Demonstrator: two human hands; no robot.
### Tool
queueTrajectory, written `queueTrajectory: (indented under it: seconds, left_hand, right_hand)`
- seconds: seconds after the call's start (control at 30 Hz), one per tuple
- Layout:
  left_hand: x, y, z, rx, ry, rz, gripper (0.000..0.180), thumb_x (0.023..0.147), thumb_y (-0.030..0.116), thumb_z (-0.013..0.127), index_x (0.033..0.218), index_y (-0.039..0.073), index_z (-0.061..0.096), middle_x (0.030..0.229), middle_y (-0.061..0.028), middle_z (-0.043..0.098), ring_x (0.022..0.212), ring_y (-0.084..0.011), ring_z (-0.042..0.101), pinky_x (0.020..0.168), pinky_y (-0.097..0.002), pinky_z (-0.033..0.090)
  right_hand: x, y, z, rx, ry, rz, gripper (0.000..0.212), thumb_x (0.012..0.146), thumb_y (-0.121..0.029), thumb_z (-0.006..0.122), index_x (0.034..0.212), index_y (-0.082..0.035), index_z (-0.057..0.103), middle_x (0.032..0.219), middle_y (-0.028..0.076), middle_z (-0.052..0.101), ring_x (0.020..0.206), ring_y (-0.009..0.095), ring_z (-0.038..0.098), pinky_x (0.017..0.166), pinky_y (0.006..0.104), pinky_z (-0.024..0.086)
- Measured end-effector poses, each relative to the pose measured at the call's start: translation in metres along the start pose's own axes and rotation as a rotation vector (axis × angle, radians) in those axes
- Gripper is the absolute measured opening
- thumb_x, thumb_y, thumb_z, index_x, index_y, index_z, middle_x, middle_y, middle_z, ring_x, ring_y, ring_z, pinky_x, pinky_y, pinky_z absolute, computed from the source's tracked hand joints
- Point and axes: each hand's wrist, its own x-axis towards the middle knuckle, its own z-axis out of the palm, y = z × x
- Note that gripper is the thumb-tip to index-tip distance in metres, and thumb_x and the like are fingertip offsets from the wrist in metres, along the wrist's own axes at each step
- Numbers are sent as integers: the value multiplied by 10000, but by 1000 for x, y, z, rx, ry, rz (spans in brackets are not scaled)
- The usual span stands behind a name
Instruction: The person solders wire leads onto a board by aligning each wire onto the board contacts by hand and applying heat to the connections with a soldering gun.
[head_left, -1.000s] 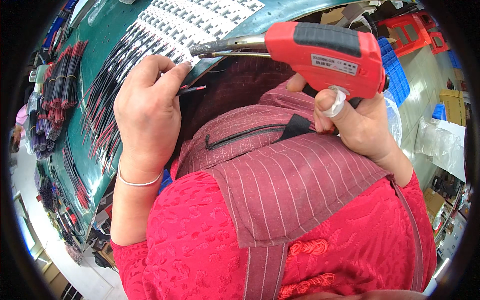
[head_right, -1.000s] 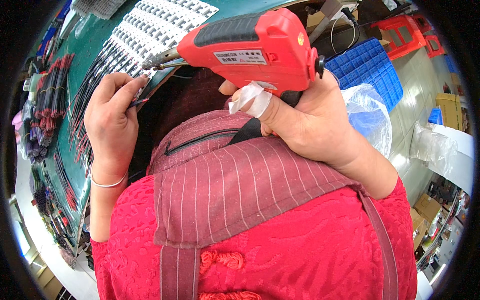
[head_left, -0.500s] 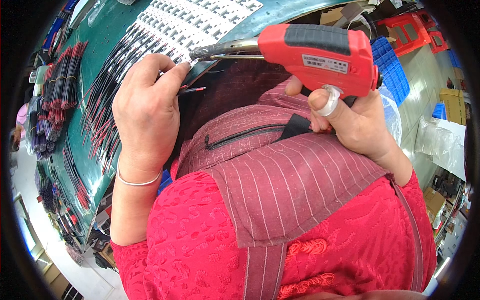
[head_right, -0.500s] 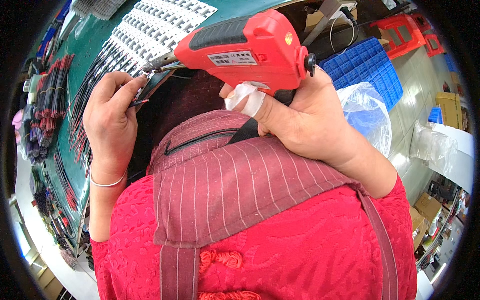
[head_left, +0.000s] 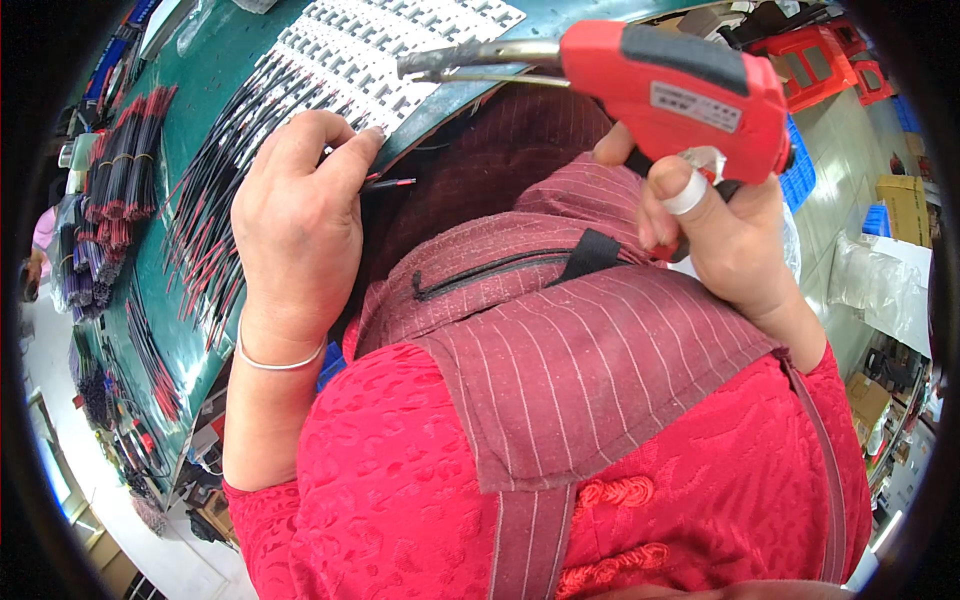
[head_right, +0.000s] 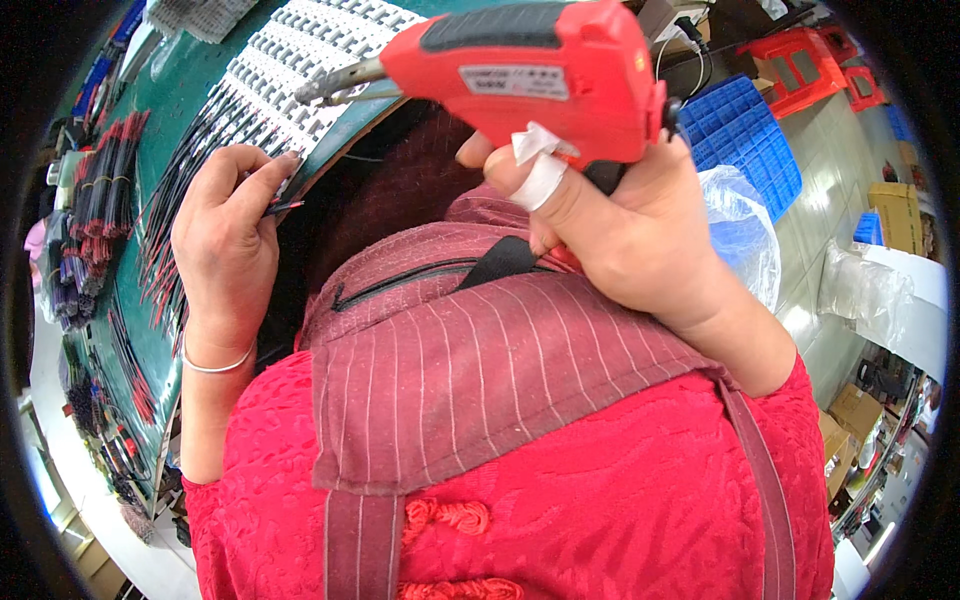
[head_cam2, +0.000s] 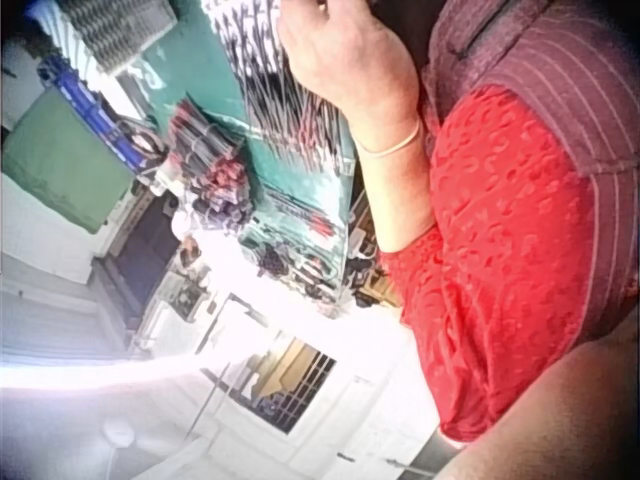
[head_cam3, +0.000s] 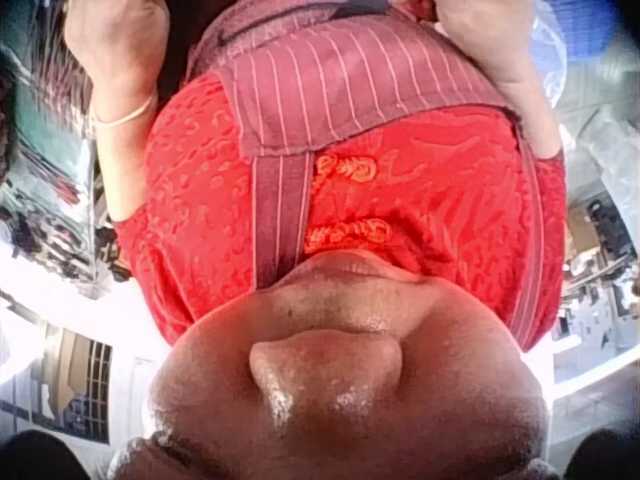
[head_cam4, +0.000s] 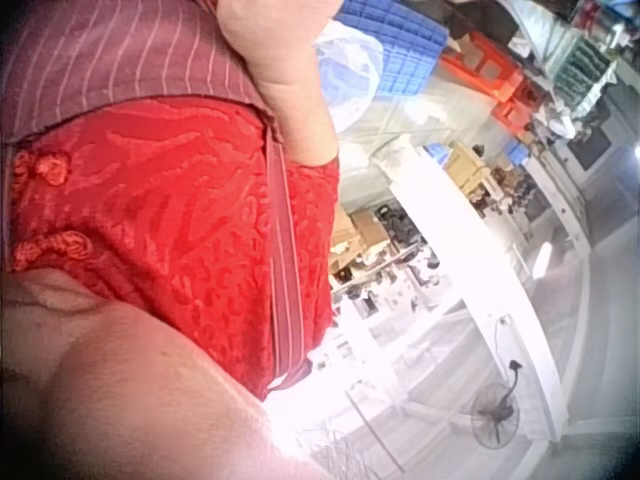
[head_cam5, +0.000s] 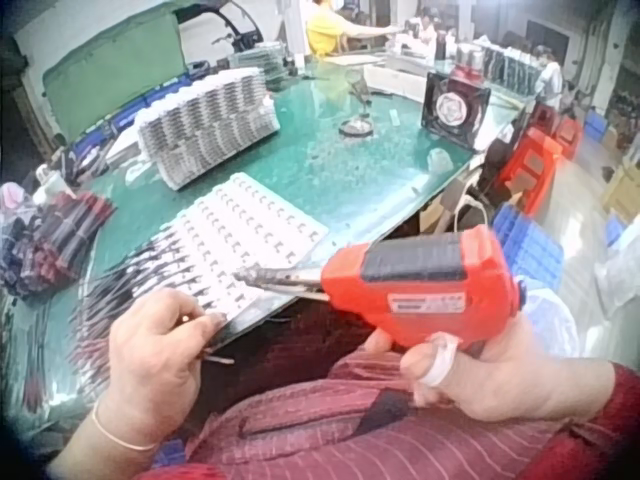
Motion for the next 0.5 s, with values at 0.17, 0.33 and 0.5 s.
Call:
queueTrajectory:
  seconds: [0.17, 0.33, 0.5]
  left_hand:
    - [-6, -4, 1, 0, -2, 22, 251, 715, -19, 678, 947, 58, 734, 897, -73, 630, 812, -260, 641, 693, -357, 528]
    - [-13, -16, 6, -76, 30, 60, 348, 722, -57, 655, 1045, 57, 721, 921, -97, 626, 821, -273, 644, 703, -374, 534]
    - [-17, -17, 5, -183, 117, -13, 409, 724, -97, 662, 1103, 50, 704, 941, -117, 631, 835, -297, 646, 709, -386, 536]
  right_hand:
    - [5, -19, -13, -115, 105, -51, 302, 971, -217, 652, 1085, 60, 612, 664, 39, 554, 564, 111, 521, 509, 264, 423]
    - [17, -70, -79, -514, 204, -92, 322, 974, -327, 655, 1122, -47, 711, 783, 47, 677, 597, 82, 580, 547, 233, 437]
    - [37, -72, -264, -640, 372, -333, 426, 1003, -380, 603, 1248, -33, 635, 986, 97, 699, 669, 97, 603, 558, 244, 438]
